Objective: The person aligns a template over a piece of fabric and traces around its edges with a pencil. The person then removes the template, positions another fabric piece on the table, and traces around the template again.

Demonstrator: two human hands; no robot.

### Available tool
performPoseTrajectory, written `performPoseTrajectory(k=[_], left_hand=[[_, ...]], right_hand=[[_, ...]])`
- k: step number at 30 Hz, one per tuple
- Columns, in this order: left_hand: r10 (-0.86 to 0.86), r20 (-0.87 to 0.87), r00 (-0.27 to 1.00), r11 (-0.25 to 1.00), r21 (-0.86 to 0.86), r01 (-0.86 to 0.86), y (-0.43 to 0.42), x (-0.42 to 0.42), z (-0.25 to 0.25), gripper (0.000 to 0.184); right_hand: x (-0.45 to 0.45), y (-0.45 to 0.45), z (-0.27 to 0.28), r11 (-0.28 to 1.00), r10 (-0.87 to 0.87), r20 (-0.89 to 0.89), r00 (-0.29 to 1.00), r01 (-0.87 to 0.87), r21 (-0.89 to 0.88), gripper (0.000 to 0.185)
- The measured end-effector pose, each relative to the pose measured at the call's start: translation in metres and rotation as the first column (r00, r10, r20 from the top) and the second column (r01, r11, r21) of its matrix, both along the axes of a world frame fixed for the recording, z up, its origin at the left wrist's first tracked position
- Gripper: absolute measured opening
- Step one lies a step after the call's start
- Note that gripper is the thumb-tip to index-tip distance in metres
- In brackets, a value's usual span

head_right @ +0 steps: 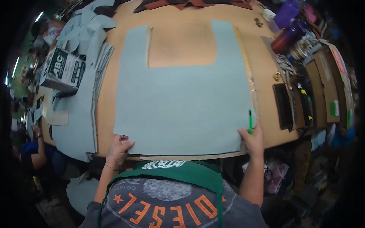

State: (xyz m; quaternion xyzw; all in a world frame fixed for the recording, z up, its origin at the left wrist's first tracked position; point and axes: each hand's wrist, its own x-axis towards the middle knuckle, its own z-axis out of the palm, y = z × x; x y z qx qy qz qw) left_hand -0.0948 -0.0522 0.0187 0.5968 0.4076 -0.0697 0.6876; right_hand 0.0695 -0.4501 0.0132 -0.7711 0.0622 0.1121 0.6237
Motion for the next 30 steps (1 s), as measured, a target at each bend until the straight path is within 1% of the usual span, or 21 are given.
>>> performPoseTrajectory(k=[1, 2, 4, 5, 6, 7, 8, 9, 10, 12, 13, 15, 16, 17, 18, 19, 20, 21, 24, 27, 30], left_hand=[[-0.018, -0.095, 0.995, 1.000, -0.020, 0.016, 0.001, -0.005, 0.010, 0.033], [0.012, -0.050, 0.999, 0.994, 0.106, -0.007, 0.006, -0.009, 0.010, 0.031], [0.049, 0.050, 0.998, 0.938, 0.342, -0.063, 0.018, -0.017, 0.006, 0.028], [-0.029, 0.089, 0.996, 0.814, 0.581, -0.029, 0.026, -0.017, 0.006, 0.030], [-0.122, 0.104, 0.987, 0.672, 0.740, 0.005, 0.029, -0.014, 0.005, 0.032], [-0.213, 0.096, 0.972, 0.499, 0.866, 0.024, 0.028, -0.002, 0.011, 0.034], [-0.298, 0.067, 0.952, 0.301, 0.953, 0.028, 0.026, 0.010, 0.014, 0.037], [-0.384, 0.081, 0.920, 0.275, 0.961, 0.030, 0.019, 0.024, 0.010, 0.041], [-0.464, 0.092, 0.881, 0.248, 0.968, 0.029, 0.007, 0.040, 0.006, 0.045], [-0.446, -0.206, 0.871, 0.086, 0.959, 0.270, -0.028, 0.068, 0.006, 0.056], [-0.435, -0.269, 0.859, 0.082, 0.939, 0.335, -0.035, 0.078, 0.005, 0.059], [-0.431, -0.390, 0.814, 0.075, 0.883, 0.463, -0.044, 0.093, 0.001, 0.065], [-0.433, -0.391, 0.812, 0.058, 0.887, 0.458, -0.042, 0.095, -0.003, 0.068], [-0.436, -0.392, 0.810, 0.039, 0.891, 0.453, -0.036, 0.095, -0.007, 0.070], [-0.439, -0.395, 0.807, 0.018, 0.894, 0.447, -0.032, 0.095, -0.010, 0.073], [-0.447, -0.400, 0.800, 0.015, 0.891, 0.454, -0.031, 0.095, -0.010, 0.074], [-0.452, -0.407, 0.794, 0.010, 0.887, 0.461, -0.030, 0.094, -0.009, 0.075], [-0.454, -0.416, 0.788, 0.004, 0.883, 0.469, -0.029, 0.093, -0.008, 0.076], [-0.440, -0.429, 0.789, -0.006, 0.880, 0.475, -0.030, 0.093, -0.008, 0.077], [-0.429, -0.414, 0.803, -0.010, 0.891, 0.454, -0.027, 0.092, -0.007, 0.075], [-0.440, -0.402, 0.803, 0.023, 0.889, 0.458, -0.024, 0.091, -0.006, 0.078]], right_hand=[[-0.003, -0.003, 0.007, 0.997, -0.010, -0.055, 0.998, 0.006, -0.076, 0.045], [-0.003, -0.007, 0.013, 0.988, -0.025, -0.104, 0.994, 0.009, -0.156, 0.045], [0.005, -0.020, 0.014, 0.868, -0.047, 0.033, 0.998, 0.057, -0.493, 0.034], [0.010, -0.025, 0.015, 0.774, -0.035, 0.120, 0.992, 0.103, -0.625, 0.031], [0.016, -0.031, 0.016, 0.658, -0.009, 0.206, 0.978, 0.161, -0.736, 0.029], [0.025, -0.040, 0.009, 0.629, 0.024, 0.282, 0.959, 0.205, -0.750, 0.028], [0.036, -0.047, -0.005, 0.602, 0.059, 0.356, 0.933, 0.251, -0.758, 0.028], [0.046, -0.048, -0.013, 0.576, 0.099, 0.426, 0.899, 0.297, -0.762, 0.029], [0.054, -0.041, -0.013, 0.611, 0.071, 0.393, 0.917, 0.271, -0.744, 0.029], [0.065, -0.019, -0.009, 0.676, 0.021, 0.318, 0.948, 0.221, -0.703, 0.030], [0.069, -0.015, -0.005, 0.609, 0.051, 0.302, 0.952, 0.210, -0.765, 0.030], [0.081, -0.027, -0.016, 0.778, 0.040, 0.219, 0.975, 0.108, -0.619, 0.029], [0.084, -0.030, -0.017, 0.845, 0.036, 0.175, 0.984, 0.064, -0.532, 0.028], [0.086, -0.034, -0.017, 0.916, 0.040, 0.017, 0.999, -0.029, -0.401, 0.027], [0.087, -0.038, -0.015, 0.973, 0.017, -0.035, 0.999, -0.025, -0.231, 0.026], [0.082, -0.030, -0.005, 0.999, 0.004, -0.091, 0.996, -0.009, -0.053, 0.025], [0.080, -0.026, 0.000, 0.991, 0.003, -0.148, 0.989, 0.017, 0.129, 0.025], [0.084, -0.033, -0.003, 0.979, 0.069, -0.192, 0.979, -0.029, 0.203, 0.028], [0.086, -0.021, -0.003, 0.947, 0.103, -0.167, 0.981, -0.045, 0.319, 0.033], [0.085, -0.020, 0.012, 0.940, 0.149, 0.010, 0.989, -0.145, 0.308, 0.038], [0.090, -0.034, 0.032, 0.951, 0.106, 0.063, 0.992, -0.119, 0.285, 0.038]])
